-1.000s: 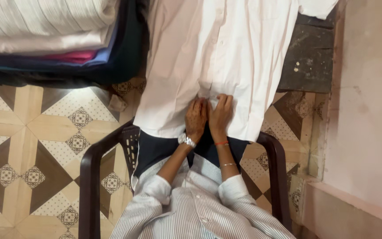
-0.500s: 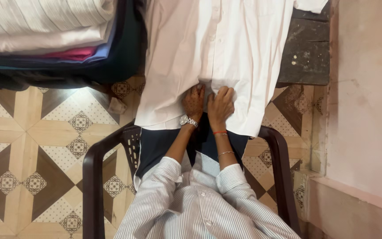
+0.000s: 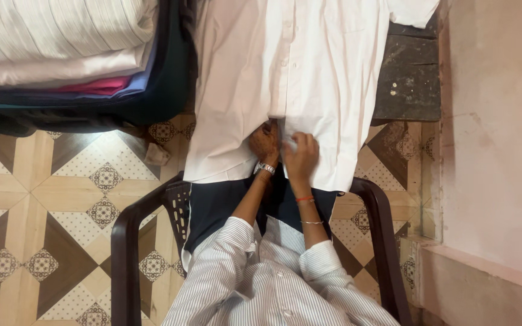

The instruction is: The person buttons a striped shirt while seated, folds it, and then places it into a suitcase containing other items of clothing.

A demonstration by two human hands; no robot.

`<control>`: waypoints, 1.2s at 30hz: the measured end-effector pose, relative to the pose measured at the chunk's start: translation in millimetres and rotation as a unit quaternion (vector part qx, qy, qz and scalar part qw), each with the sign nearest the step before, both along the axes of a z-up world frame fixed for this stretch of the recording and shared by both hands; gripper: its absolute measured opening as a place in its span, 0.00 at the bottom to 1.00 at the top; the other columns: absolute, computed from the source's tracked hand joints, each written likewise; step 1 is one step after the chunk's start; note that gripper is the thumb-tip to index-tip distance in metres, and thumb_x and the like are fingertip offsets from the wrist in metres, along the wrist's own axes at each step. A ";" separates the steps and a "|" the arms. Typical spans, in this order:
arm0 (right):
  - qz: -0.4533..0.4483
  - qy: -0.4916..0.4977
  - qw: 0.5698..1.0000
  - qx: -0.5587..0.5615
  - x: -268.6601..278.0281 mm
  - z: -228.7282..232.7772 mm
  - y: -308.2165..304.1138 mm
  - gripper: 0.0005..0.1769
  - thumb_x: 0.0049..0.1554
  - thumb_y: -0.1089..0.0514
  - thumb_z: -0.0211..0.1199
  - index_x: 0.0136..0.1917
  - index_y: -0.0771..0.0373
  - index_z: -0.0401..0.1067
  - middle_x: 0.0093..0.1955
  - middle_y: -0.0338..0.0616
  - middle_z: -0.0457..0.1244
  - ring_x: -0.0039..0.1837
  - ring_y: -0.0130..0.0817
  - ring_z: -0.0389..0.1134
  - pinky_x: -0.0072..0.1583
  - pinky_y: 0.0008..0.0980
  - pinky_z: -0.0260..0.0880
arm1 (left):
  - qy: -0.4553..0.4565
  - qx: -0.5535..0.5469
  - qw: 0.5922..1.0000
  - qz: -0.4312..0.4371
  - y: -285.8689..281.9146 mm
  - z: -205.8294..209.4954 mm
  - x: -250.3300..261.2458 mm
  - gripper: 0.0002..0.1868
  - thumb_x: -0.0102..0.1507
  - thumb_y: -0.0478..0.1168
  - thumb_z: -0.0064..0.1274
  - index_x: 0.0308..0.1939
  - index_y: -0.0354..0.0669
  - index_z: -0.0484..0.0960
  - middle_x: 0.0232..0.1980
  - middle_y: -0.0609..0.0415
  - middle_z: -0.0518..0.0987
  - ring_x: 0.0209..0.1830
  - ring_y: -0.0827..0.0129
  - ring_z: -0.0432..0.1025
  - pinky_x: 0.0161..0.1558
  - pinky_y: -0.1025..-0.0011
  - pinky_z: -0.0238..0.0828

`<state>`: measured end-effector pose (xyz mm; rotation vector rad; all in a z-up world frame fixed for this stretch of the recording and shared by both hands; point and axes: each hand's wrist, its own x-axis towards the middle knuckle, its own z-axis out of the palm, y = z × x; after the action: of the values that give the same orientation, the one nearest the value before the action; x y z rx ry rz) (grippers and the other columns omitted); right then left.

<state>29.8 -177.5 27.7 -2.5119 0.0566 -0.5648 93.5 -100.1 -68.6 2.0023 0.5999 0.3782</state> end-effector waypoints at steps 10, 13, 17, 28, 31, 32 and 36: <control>-0.062 0.028 0.990 -0.126 22.1 12.8 19.5 0.17 0.52 0.60 0.72 0.46 0.60 0.63 0.45 0.45 0.59 0.45 0.44 0.66 0.46 0.43 0.64 | -0.032 -0.084 0.995 -0.033 8.2 26.0 -15.5 0.16 0.62 0.50 0.57 0.33 0.40 0.85 0.31 0.48 0.84 0.29 0.56 0.78 0.35 0.60 0.74; -0.093 -0.008 0.987 -0.132 21.2 6.3 15.4 0.17 0.49 0.61 0.71 0.46 0.59 0.64 0.46 0.44 0.61 0.42 0.44 0.66 0.43 0.42 0.65 | -0.041 -0.122 0.990 -0.056 7.2 29.8 -27.5 0.14 0.63 0.48 0.59 0.35 0.39 0.83 0.33 0.49 0.84 0.30 0.59 0.79 0.36 0.64 0.75; -0.080 -0.001 0.992 -0.092 19.5 -0.3 7.8 0.13 0.51 0.61 0.69 0.43 0.60 0.65 0.44 0.44 0.61 0.39 0.39 0.65 0.41 0.40 0.66 | -0.077 -0.093 0.987 -0.104 10.8 39.4 -55.7 0.12 0.66 0.44 0.59 0.36 0.37 0.83 0.35 0.48 0.84 0.32 0.62 0.79 0.37 0.67 0.76; -0.022 0.144 0.943 0.300 -6.0 0.3 -35.1 0.11 0.56 0.61 0.69 0.52 0.67 0.80 0.41 0.40 0.72 0.41 0.26 0.71 0.46 0.27 0.71 | -0.081 -0.187 0.970 -0.130 22.0 90.3 -78.2 0.10 0.66 0.40 0.58 0.41 0.34 0.84 0.35 0.49 0.86 0.30 0.68 0.80 0.35 0.72 0.77; 0.087 0.159 0.877 0.445 0.9 4.0 -47.0 0.08 0.59 0.65 0.69 0.52 0.71 0.78 0.42 0.38 0.69 0.42 0.21 0.66 0.45 0.23 0.66 | -0.070 -0.166 0.971 -0.159 20.5 100.3 -76.5 0.10 0.66 0.40 0.57 0.41 0.34 0.84 0.36 0.49 0.85 0.30 0.67 0.80 0.34 0.71 0.76; 0.081 0.171 0.867 0.461 2.0 4.8 -47.2 0.08 0.58 0.66 0.69 0.51 0.70 0.78 0.42 0.38 0.69 0.42 0.21 0.66 0.45 0.22 0.67 | -0.060 -0.154 0.972 -0.166 20.8 101.9 -75.3 0.10 0.66 0.40 0.57 0.40 0.34 0.85 0.36 0.49 0.85 0.29 0.67 0.80 0.33 0.71 0.76; 0.063 0.190 0.830 0.521 0.7 9.1 -46.5 0.07 0.55 0.68 0.69 0.49 0.71 0.76 0.40 0.39 0.69 0.40 0.22 0.67 0.43 0.22 0.69 | -0.045 -0.187 0.965 -0.176 19.9 100.8 -72.5 0.11 0.65 0.41 0.58 0.40 0.34 0.84 0.36 0.49 0.85 0.29 0.67 0.79 0.33 0.71 0.76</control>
<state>30.6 -224.0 36.7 -1.4829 0.2662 0.0695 21.0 -80.2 32.2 1.6726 0.2274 0.1242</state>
